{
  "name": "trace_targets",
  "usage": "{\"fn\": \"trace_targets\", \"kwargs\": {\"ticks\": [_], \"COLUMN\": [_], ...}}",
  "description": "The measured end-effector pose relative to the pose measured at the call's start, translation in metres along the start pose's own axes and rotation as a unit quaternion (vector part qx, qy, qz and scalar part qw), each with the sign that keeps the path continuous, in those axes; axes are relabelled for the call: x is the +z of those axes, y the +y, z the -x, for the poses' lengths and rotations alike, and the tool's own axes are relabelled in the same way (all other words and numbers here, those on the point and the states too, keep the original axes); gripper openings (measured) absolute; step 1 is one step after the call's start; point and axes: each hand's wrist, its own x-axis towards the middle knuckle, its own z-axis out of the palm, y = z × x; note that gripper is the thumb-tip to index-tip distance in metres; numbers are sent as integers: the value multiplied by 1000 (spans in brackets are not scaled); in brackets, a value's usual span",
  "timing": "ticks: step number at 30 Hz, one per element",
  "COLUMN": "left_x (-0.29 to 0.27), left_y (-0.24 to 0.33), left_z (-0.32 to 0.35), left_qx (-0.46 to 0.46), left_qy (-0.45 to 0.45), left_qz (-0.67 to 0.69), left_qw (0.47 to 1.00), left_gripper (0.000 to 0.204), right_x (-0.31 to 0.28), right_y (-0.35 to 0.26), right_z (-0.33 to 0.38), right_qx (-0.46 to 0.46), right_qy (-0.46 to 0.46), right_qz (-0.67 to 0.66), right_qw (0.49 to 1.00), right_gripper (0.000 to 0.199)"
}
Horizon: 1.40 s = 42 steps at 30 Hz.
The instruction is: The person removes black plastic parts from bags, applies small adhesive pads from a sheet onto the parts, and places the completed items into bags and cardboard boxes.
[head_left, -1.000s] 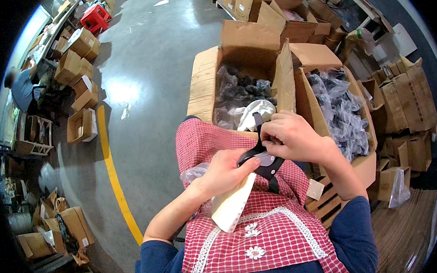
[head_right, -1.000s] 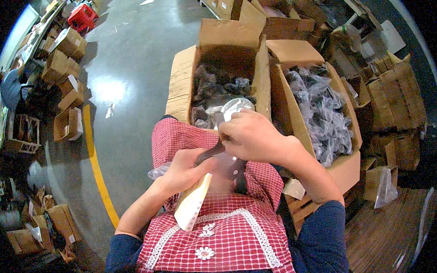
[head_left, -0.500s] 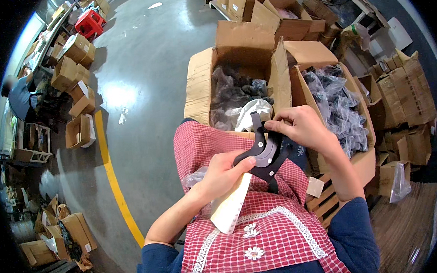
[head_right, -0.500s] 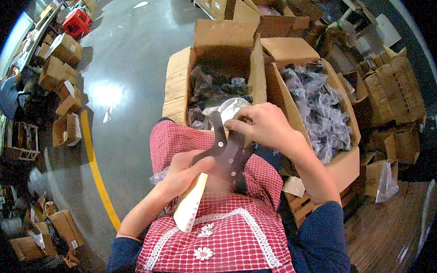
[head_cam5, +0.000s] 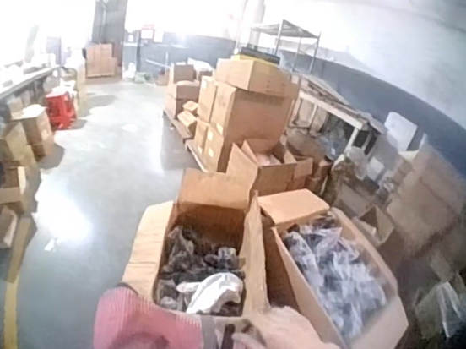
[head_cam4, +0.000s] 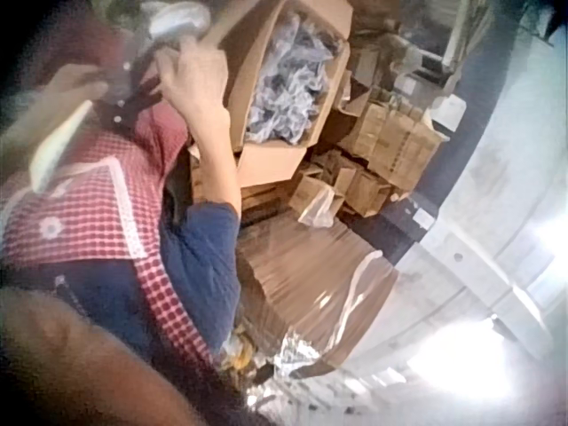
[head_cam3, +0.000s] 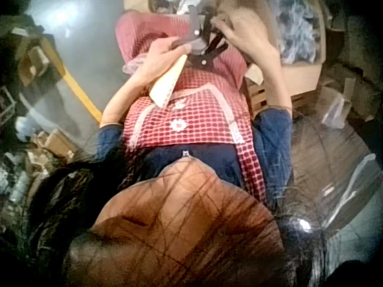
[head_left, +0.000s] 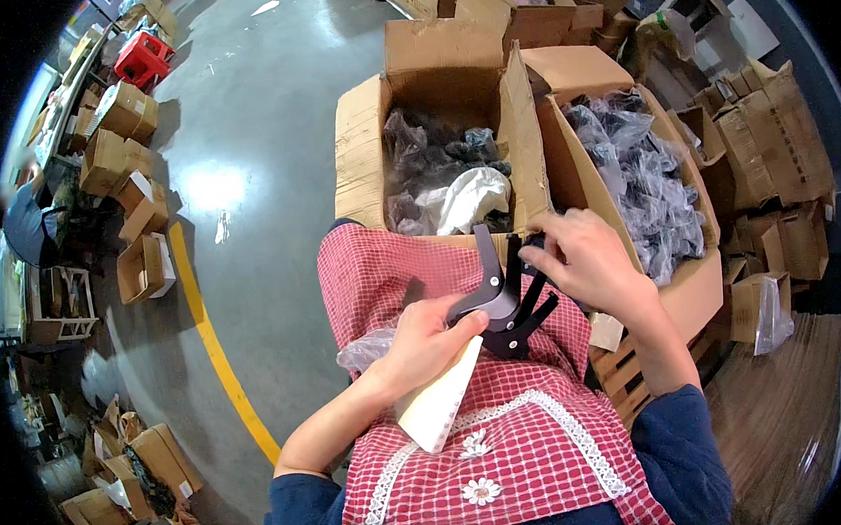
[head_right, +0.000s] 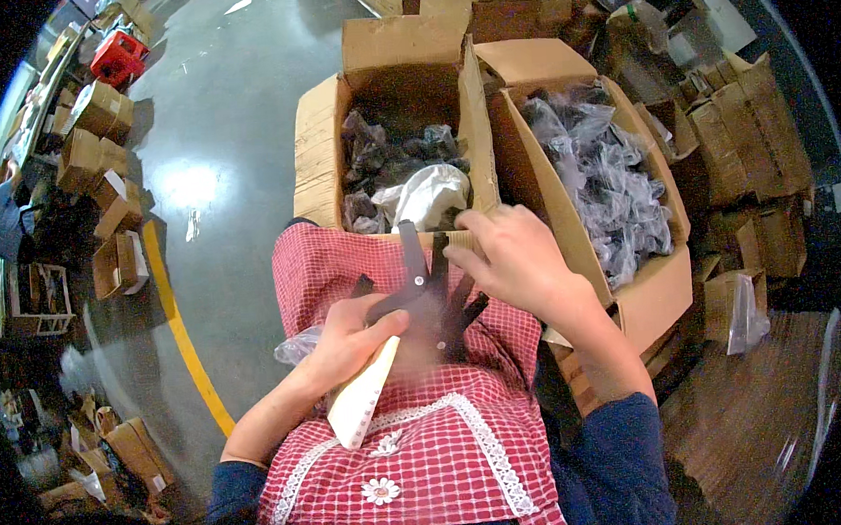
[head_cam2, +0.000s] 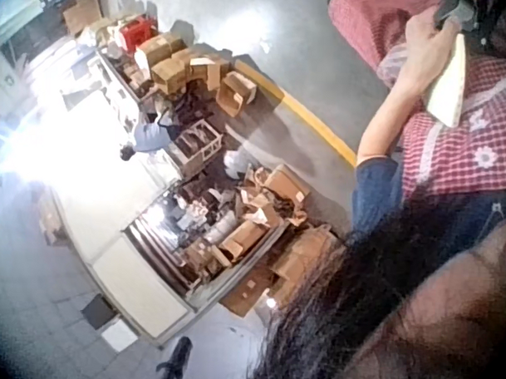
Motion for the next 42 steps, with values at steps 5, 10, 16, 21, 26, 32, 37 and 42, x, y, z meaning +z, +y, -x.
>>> {"fn": "trace_targets", "kwargs": {"ticks": [5, 10, 16, 21, 26, 32, 37, 42], "left_x": [5, 3, 1, -1, -2, -9, -20, -26], "left_y": [-5, -1, 2, -3, 5, -5, -23, -20], "left_z": [-5, -5, -4, -4, 0, -15, -53, -74], "left_qx": [31, 22, 19, 10, -3, 24, 128, 185], "left_qy": [10, 3, 2, -2, 2, 59, 244, 318], "left_qz": [-36, -44, -38, -5, 20, 18, -72, 63], "left_qw": [999, 999, 999, 1000, 1000, 998, 959, 928], "left_gripper": [28, 27, 26, 32, 33, 30, 30, 32], "right_x": [-3, 9, 23, 15, 9, 20, 21, 47], "right_y": [-16, -19, -34, -34, -12, -10, -45, -65], "right_z": [7, 12, 19, 11, 0, -12, 5, -13], "right_qx": [-62, -100, -156, -124, -45, -15, 49, 44], "right_qy": [-63, -68, 16, 36, 7, 183, -98, -124], "right_qz": [-302, -245, -78, 23, -35, -34, -300, -281], "right_qw": [949, 962, 984, 991, 998, 982, 948, 951], "right_gripper": [24, 24, 29, 35, 59, 32, 34, 35]}}
